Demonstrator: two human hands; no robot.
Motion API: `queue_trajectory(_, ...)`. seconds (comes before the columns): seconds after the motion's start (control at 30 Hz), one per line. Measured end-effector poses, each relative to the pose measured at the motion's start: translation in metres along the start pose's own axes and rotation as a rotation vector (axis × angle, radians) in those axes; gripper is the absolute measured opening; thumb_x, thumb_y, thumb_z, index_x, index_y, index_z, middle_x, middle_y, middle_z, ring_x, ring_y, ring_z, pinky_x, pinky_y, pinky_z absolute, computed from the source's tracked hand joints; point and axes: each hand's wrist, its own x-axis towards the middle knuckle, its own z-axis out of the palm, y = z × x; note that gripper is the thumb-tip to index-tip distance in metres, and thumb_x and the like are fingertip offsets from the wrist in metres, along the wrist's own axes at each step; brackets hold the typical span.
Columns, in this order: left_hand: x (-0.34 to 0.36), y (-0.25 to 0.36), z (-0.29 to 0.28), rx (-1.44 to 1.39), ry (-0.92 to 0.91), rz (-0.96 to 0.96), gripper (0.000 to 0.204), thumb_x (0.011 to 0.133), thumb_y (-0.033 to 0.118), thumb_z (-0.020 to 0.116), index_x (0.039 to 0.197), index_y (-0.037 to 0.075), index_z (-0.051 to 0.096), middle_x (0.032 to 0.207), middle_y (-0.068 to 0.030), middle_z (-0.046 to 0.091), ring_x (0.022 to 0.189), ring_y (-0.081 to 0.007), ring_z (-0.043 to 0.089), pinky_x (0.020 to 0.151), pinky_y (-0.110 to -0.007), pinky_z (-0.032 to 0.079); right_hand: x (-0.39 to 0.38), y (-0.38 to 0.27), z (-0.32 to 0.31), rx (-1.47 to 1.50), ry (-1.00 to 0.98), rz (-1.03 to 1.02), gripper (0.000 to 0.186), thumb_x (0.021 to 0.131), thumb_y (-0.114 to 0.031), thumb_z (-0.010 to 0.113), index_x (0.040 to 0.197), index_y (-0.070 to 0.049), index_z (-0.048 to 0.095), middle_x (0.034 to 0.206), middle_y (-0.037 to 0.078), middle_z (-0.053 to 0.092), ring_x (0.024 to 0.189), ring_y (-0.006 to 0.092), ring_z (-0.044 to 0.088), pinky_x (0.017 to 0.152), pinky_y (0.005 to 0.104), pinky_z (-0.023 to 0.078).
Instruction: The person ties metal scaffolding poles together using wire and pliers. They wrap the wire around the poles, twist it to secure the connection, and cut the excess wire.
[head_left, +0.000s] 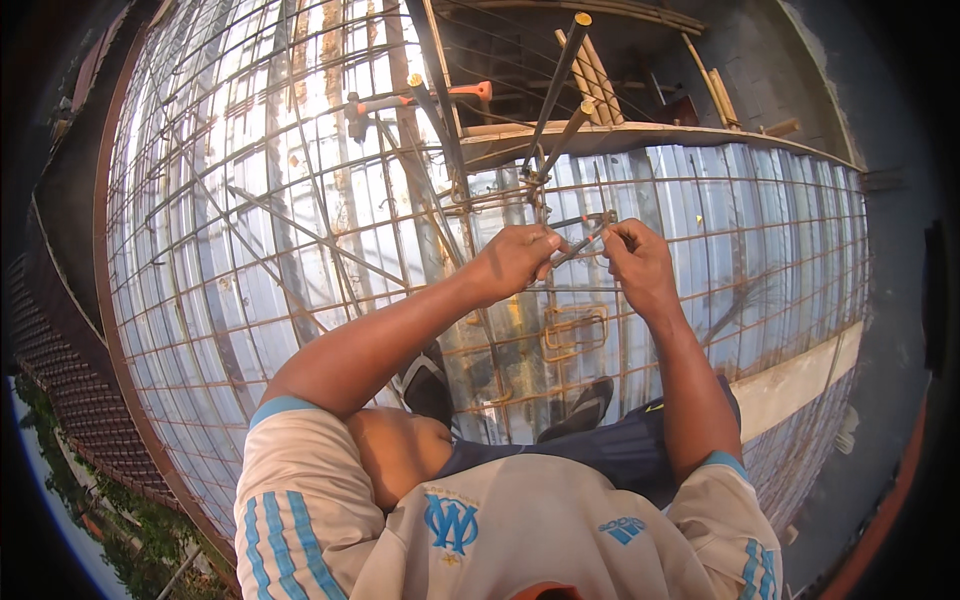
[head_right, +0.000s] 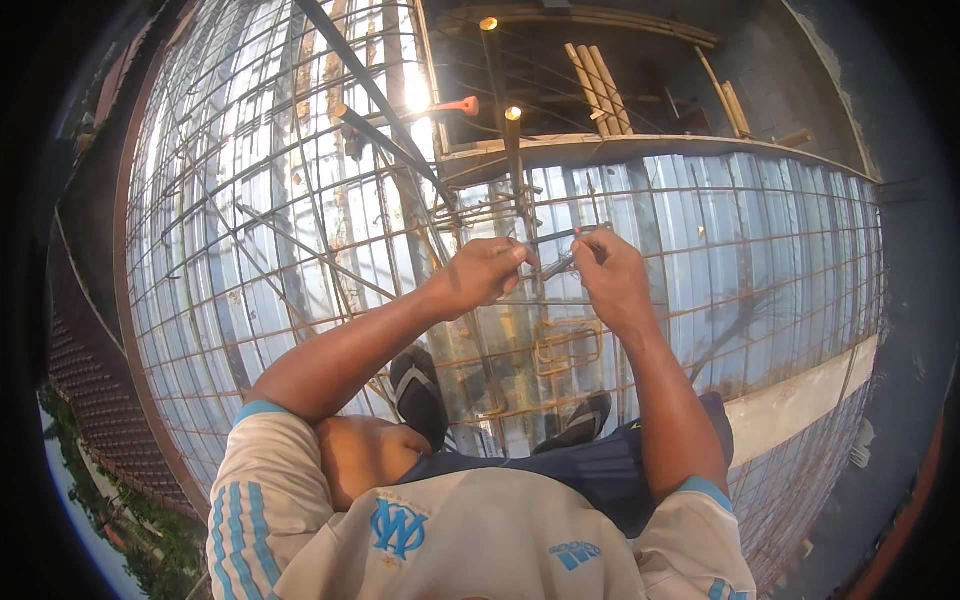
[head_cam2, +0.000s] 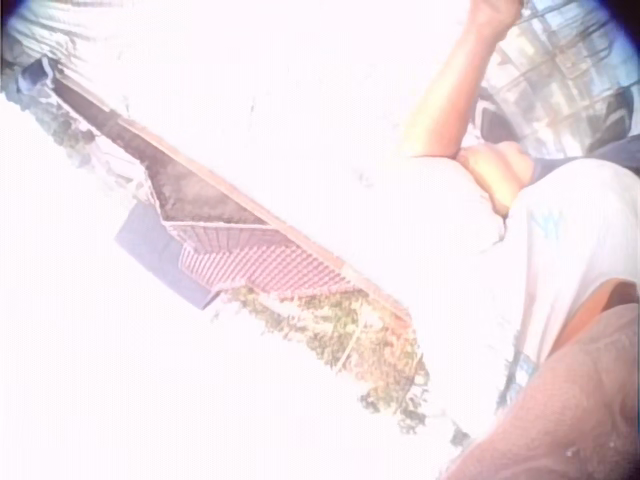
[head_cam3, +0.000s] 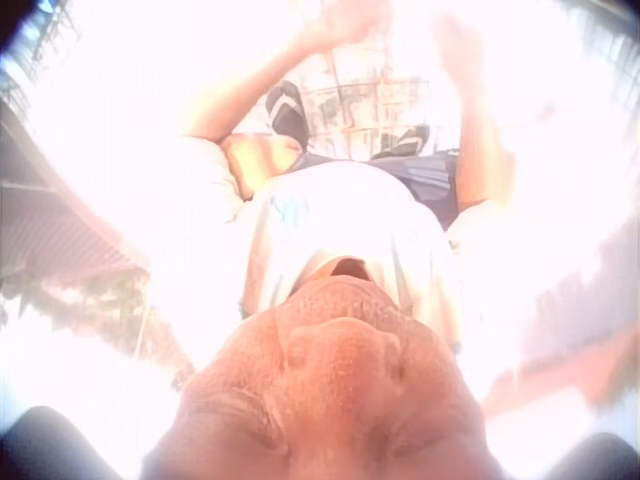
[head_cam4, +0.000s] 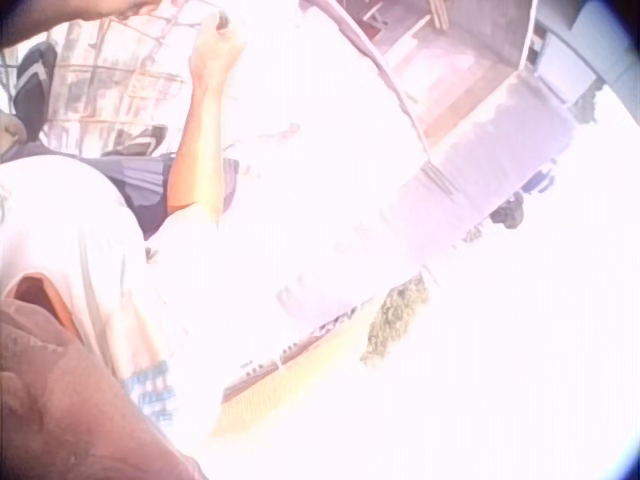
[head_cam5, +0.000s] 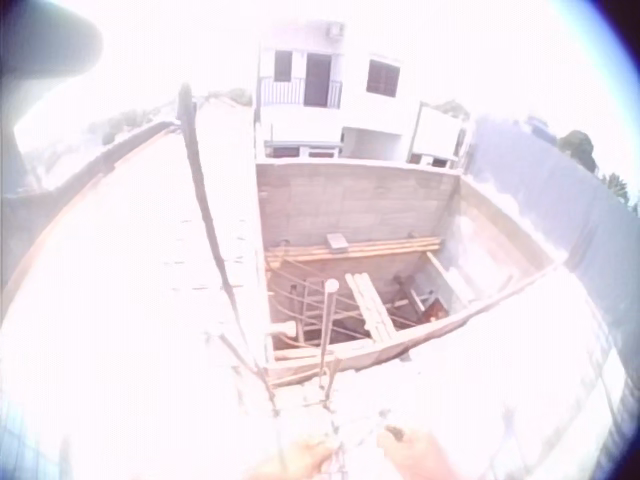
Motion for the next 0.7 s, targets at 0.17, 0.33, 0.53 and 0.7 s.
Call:
queue_trajectory(0.17,0.002,-0.007,0.003,0.137,0.055,0.062,0.038,0.098,0.034,0.042,0.112,0.005,0.062,0.065,0.0016,0.046,0.056,-0.0077,0.039,0.053,-0.026,0.035,-0.002,-0.008,0.039,0.287,0.097,-0.23,0.02,0.091,-0.018,0.059,0.09,0.002,0.063,0.071,0.004,0.061,0.067,0.0106,0.055,0.065,0.0249,0.045)
queue_trajectory(0.33,-0.009,-0.004,0.001,-0.03,0.122,-0.086,0.039,0.097,0.037,0.045,0.102,0.002,0.062,0.066,-0.0002,0.051,0.052,-0.0071,0.044,0.047,-0.024,0.036,0.006,0.011,0.046,0.215,0.025,-0.179,0.024,0.09,-0.022,0.059,0.091,0.001,0.065,0.068,0.006,0.058,0.064,0.0118,0.051,0.06,0.0277,0.041)
queue_trajectory(0.53,0.004,-0.024,-0.003,0.059,0.272,0.043,0.036,0.097,0.036,0.046,0.099,0.003,0.06,0.072,-0.0021,0.053,0.063,-0.0096,0.05,0.057,-0.025,0.041,-0.001,-0.004,0.036,0.152,-0.185,-0.211,0.026,0.092,-0.023,0.059,0.095,0.001,0.066,0.08,0.008,0.066,0.078,0.0123,0.059,0.072,0.0284,0.046)
queue_trajectory(0.7,0.008,-0.013,0.004,-0.154,0.352,0.059,0.03,0.097,0.033,0.047,0.102,0.004,0.054,0.074,-0.0039,0.053,0.066,-0.0115,0.05,0.06,-0.026,0.042,0.0,-0.006,0.018,0.406,-0.274,-0.188,0.028,0.094,-0.023,0.057,0.092,0.004,0.064,0.079,0.009,0.066,0.076,0.0138,0.061,0.074,0.0277,0.049)
